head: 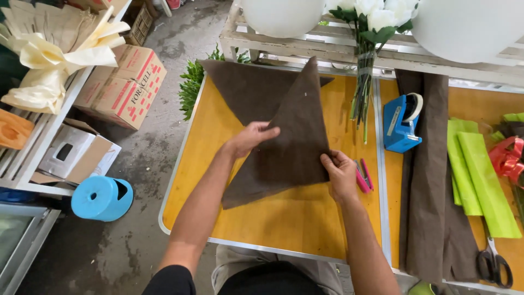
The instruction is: Folding and stapling brown wrapping paper to prepare for flower bouquet arrangements.
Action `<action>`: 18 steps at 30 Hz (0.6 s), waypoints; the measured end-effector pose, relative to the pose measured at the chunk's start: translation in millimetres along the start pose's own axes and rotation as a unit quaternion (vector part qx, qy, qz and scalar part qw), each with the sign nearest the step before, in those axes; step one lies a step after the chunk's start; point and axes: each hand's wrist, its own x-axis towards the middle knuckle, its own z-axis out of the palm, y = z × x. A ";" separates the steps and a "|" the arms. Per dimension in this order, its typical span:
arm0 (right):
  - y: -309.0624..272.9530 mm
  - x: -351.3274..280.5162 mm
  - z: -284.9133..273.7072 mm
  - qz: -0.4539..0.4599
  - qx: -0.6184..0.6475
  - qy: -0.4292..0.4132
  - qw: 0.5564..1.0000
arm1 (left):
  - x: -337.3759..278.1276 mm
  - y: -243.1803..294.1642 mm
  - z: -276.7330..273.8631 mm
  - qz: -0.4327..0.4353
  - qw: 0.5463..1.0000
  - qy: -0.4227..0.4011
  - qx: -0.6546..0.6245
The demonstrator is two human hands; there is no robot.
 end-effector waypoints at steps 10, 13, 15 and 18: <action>-26.7 -7.4 -9.1 -0.058 -0.198 0.010 0.978 | -120.7 -65.1 33.1 -0.064 0.993 0.082 -0.051; -35.0 -30.4 -30.0 -0.285 -0.522 0.084 0.799 | -124.5 -69.8 27.8 -0.034 0.990 0.125 -0.048; -14.4 -35.5 -63.8 -0.247 -0.700 0.203 0.639 | -138.1 -57.0 36.5 -0.041 0.982 0.144 -0.115; -33.9 -58.4 -71.1 -0.168 -0.681 0.152 0.696 | -157.1 -53.4 45.6 -0.035 0.989 0.122 -0.072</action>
